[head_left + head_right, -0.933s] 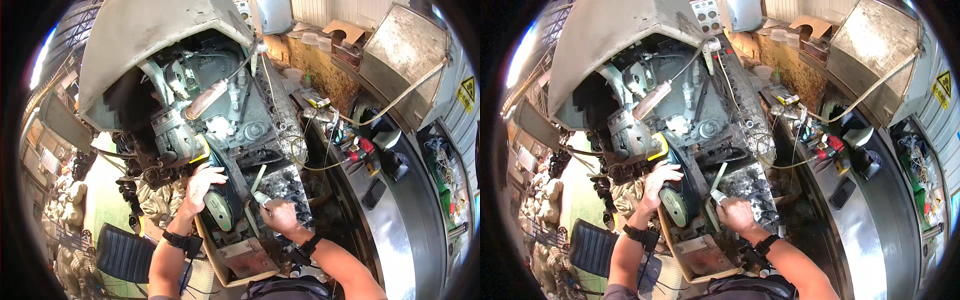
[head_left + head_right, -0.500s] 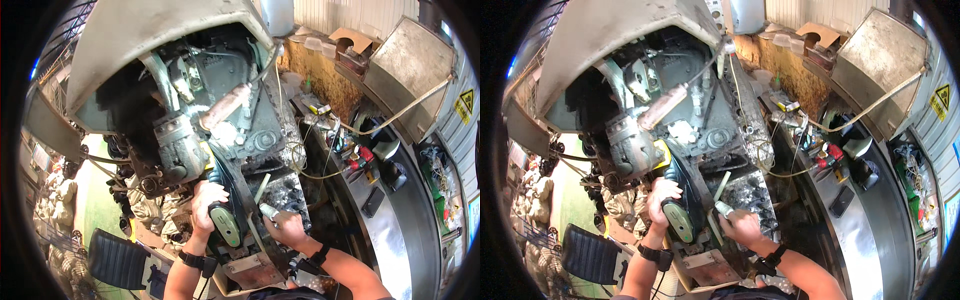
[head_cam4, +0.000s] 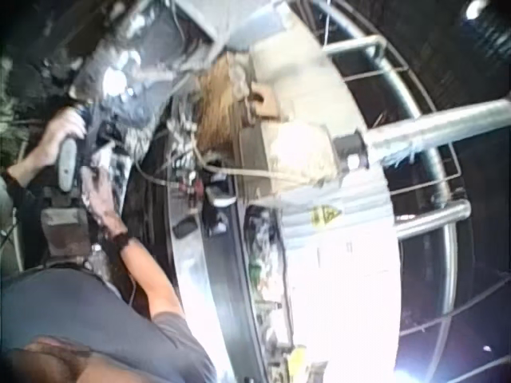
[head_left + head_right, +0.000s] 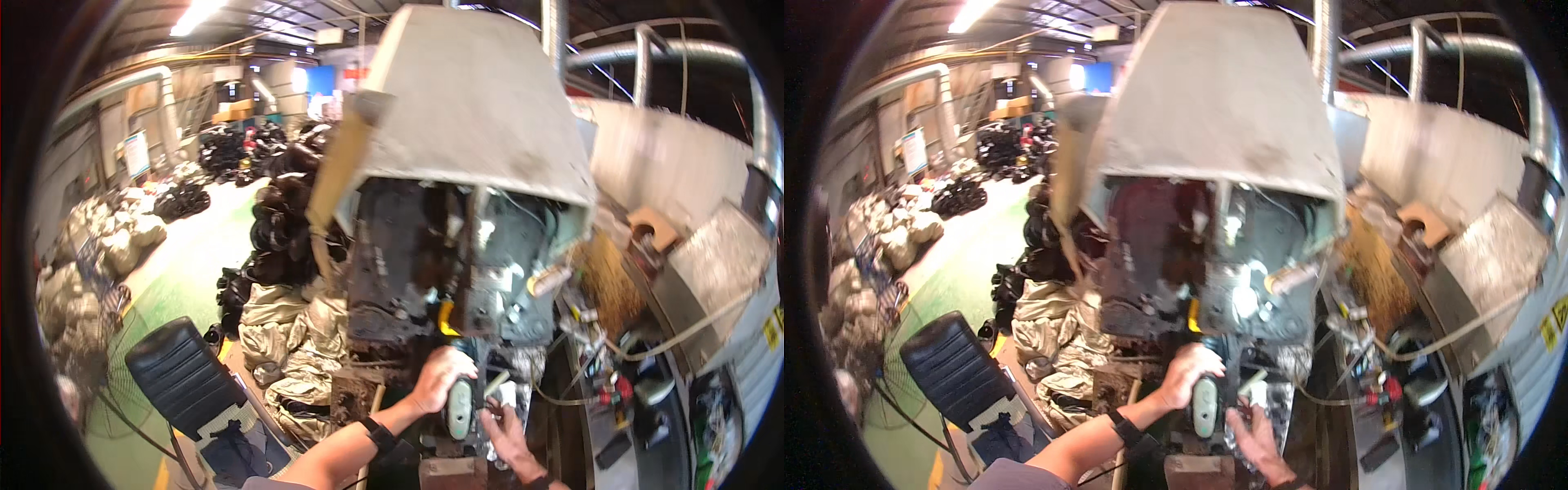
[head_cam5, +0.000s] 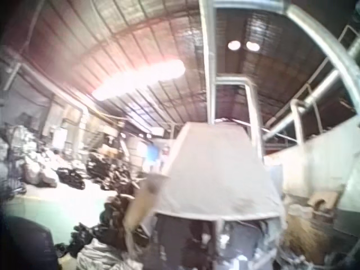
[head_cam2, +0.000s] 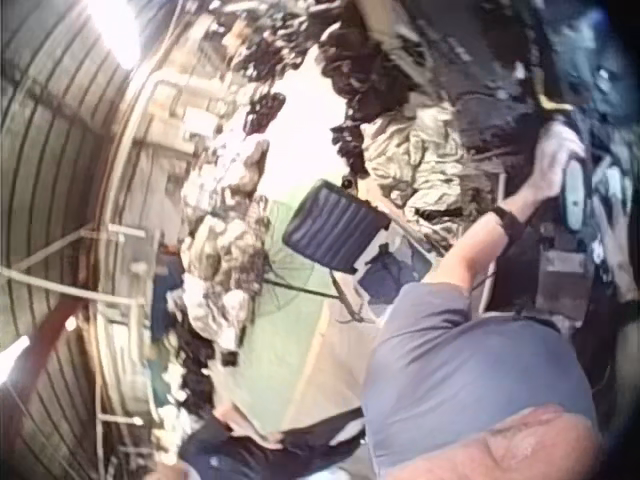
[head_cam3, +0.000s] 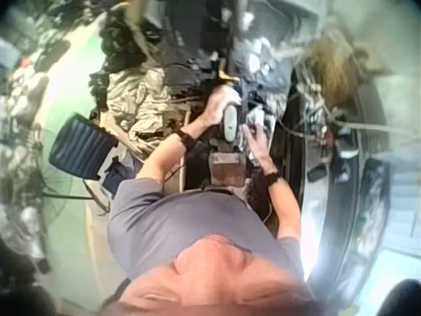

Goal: The worker is using a lasting machine to shape and attach shoe uppers to lasts in a factory environment.

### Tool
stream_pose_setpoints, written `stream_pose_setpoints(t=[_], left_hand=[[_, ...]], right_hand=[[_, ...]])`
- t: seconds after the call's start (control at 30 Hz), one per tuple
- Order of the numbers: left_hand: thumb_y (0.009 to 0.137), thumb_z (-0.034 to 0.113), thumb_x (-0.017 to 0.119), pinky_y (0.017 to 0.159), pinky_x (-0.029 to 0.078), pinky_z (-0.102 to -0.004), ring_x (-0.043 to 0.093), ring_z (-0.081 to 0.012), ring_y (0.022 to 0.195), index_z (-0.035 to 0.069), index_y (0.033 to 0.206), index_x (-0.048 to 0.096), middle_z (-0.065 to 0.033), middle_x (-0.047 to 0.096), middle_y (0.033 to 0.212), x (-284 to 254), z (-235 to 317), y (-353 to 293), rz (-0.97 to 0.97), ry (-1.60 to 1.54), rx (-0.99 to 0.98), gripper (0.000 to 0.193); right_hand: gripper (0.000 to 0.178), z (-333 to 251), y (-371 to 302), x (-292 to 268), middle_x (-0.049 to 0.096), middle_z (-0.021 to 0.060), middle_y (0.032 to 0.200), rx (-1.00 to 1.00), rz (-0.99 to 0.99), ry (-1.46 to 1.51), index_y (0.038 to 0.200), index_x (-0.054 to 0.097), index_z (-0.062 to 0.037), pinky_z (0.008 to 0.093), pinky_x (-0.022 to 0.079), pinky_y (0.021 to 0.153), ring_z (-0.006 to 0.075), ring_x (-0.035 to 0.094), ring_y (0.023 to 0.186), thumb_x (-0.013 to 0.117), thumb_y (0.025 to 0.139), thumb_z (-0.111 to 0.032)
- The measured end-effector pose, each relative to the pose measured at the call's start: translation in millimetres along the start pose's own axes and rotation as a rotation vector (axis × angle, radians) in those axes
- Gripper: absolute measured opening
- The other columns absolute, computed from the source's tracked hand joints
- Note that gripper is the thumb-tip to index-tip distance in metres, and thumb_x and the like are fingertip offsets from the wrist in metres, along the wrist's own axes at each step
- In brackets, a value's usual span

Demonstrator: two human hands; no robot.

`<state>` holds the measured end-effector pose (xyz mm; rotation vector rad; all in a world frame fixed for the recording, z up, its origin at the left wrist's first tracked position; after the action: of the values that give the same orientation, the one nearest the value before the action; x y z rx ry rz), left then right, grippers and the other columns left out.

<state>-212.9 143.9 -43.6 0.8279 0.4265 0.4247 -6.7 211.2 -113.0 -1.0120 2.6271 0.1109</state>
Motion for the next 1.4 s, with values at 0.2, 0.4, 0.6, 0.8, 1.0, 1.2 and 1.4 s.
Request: stream_pose_setpoints(t=[0.2,0.4,0.6,0.8,1.0,1.2,1.4], left_hand=[[0.106,0.024,0.028,0.116,0.028,-0.0426,0.057,-0.027,0.125,0.002,0.107,0.072,-0.0108,0.069,0.121,-22.3,16.6,-9.8,-0.092,-0.048,-0.037,0.049],[0.106,0.02,0.048,0.122,0.019,-0.0429,0.044,-0.0258,0.142,-0.003,0.116,0.07,-0.0141,0.062,0.138,-22.3,11.7,-25.2,0.122,-0.218,-0.301,0.033],[0.091,0.034,0.075,0.104,0.045,-0.0374,0.056,-0.0259,0.123,-0.005,0.135,0.047,-0.0191,0.059,0.131,-49.6,15.7,-53.6,0.578,-0.484,-0.941,0.065],[0.076,-0.002,0.082,0.09,0.054,-0.0345,0.067,-0.017,0.097,0.001,0.129,0.057,-0.0074,0.068,0.108,-27.1,102.9,-22.4,0.607,-0.756,-0.651,0.059],[0.071,0.002,0.077,0.09,0.055,-0.0405,0.068,-0.0248,0.101,-0.004,0.123,0.06,-0.0176,0.069,0.117,35.2,128.6,-18.5,0.368,-0.841,-0.692,0.055],[0.085,0.019,0.073,0.086,0.057,-0.0429,0.069,-0.0282,0.094,0.0,0.113,0.066,-0.0119,0.071,0.104,157.1,125.1,-21.4,0.317,-0.944,-1.033,0.035],[0.097,0.039,0.061,0.098,0.048,-0.0409,0.065,-0.0228,0.106,0.003,0.11,0.064,-0.006,0.07,0.106,313.2,79.4,-108.5,-0.249,-0.874,-1.316,0.038]], right_hand=[[0.107,-68.9,-15.9,74.9,0.045,0.0366,0.134,-0.256,0.041,-0.331,0.144,0.025,0.0152,0.0462,0.04,0.108,0.046,0.047,0.13,0.087,0.072,-0.034],[0.078,-62.0,-2.3,81.5,0.062,0.0293,0.111,-0.296,0.335,-0.309,0.125,0.048,0.0103,0.0462,0.049,0.093,0.0434,0.062,0.105,0.088,0.068,-0.023],[0.062,-128.4,-41.2,23.9,0.065,0.0134,0.116,-0.088,0.024,0.228,0.127,0.054,0.0056,0.0357,0.049,0.094,0.0198,0.062,0.107,0.084,0.074,-0.009],[0.101,-101.3,-154.3,-16.7,0.045,0.0212,0.147,-0.684,-0.05,-0.403,0.155,0.026,0.0026,0.0427,0.031,0.115,0.0337,0.044,0.135,0.087,0.076,-0.011],[0.114,-62.8,-230.9,-58.4,0.026,0.0278,0.16,-0.41,0.059,-0.505,0.156,0.02,0.0027,0.0445,0.024,0.119,0.0387,0.032,0.147,0.093,0.071,-0.02],[0.096,-49.8,-264.9,-114.4,0.051,0.0221,0.144,-0.459,0.469,-0.236,0.15,0.033,-0.0009,0.0406,0.044,0.107,0.0285,0.054,0.131,0.09,0.075,-0.019],[0.063,65.9,-336.6,-217.0,0.07,0.0087,0.117,0.024,1.119,0.722,0.129,0.061,0.0009,0.0336,0.051,0.098,0.0186,0.066,0.106,0.089,0.074,-0.009]])
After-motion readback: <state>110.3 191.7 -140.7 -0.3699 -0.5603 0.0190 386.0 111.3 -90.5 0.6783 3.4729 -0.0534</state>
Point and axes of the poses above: each hand's wrist, its own y-axis towards the middle knuckle, its own x-axis out of the palm, z = x × y, the point moved 5 cm from there along y, towards the middle knuckle
